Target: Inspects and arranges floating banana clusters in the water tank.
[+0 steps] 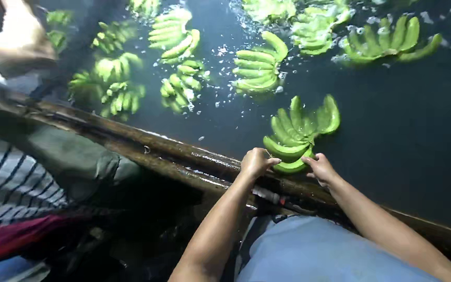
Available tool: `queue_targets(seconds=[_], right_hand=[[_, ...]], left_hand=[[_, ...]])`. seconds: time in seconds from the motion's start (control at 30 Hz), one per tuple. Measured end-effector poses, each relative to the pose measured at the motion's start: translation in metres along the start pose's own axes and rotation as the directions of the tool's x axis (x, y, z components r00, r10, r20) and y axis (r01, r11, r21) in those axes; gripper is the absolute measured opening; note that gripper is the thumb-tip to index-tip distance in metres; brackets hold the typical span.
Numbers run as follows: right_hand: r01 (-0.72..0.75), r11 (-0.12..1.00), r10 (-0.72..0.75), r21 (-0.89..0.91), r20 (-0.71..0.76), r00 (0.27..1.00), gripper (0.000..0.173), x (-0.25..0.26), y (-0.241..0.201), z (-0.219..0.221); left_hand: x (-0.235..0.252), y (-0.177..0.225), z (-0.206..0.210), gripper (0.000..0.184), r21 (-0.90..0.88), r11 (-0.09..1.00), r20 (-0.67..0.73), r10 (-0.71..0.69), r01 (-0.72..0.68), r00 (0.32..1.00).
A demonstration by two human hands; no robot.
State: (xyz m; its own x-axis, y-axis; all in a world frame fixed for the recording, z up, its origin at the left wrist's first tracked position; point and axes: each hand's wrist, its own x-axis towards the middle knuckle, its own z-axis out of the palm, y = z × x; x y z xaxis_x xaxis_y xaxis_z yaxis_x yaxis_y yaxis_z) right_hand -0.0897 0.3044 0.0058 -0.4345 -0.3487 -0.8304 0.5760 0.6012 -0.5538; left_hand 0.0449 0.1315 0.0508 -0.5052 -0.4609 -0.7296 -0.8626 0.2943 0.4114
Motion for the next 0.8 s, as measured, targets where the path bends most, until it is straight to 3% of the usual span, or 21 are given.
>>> queue_targets(seconds=[0.23, 0.37, 0.47, 0.57, 0.67, 0.8], right_hand=[[-0.035, 0.992, 0.034, 0.118, 0.008, 0.999, 0.057, -0.007, 0.008, 0.009], [-0.017, 0.965, 0.013, 0.263, 0.019, 1.0, 0.051, -0.004, 0.007, 0.012], [-0.015, 0.924, 0.019, 0.382, -0.007, 1.0, 0.046, 0.001, 0.003, 0.013], [0.01, 0.903, 0.011, 0.429, -0.046, 0.999, 0.045, 0.006, 0.002, 0.009], [0.069, 0.945, -0.022, 0.319, -0.147, 0.989, 0.046, 0.007, 0.004, -0.01], [0.142, 0.984, -0.17, -0.11, -0.315, 0.934, 0.048, 0.018, 0.022, -0.076]], left_hand=[[0.002, 0.016, 0.006, 0.06, 0.114, 0.993, 0.115, 0.011, -0.024, 0.993], [-0.002, 0.02, 0.022, 0.07, -0.343, 0.936, -0.049, 0.064, -0.077, 0.997], [-0.002, 0.023, 0.046, 0.072, -0.704, 0.693, -0.161, 0.062, -0.159, 0.985], [-0.006, 0.027, 0.051, 0.076, -0.818, 0.561, -0.131, 0.041, -0.132, 0.99], [-0.014, 0.024, 0.039, 0.076, -0.775, 0.615, -0.097, 0.115, -0.148, 0.989], [-0.029, 0.0, 0.001, 0.054, -0.526, 0.803, -0.275, 0.153, -0.281, 0.949]])
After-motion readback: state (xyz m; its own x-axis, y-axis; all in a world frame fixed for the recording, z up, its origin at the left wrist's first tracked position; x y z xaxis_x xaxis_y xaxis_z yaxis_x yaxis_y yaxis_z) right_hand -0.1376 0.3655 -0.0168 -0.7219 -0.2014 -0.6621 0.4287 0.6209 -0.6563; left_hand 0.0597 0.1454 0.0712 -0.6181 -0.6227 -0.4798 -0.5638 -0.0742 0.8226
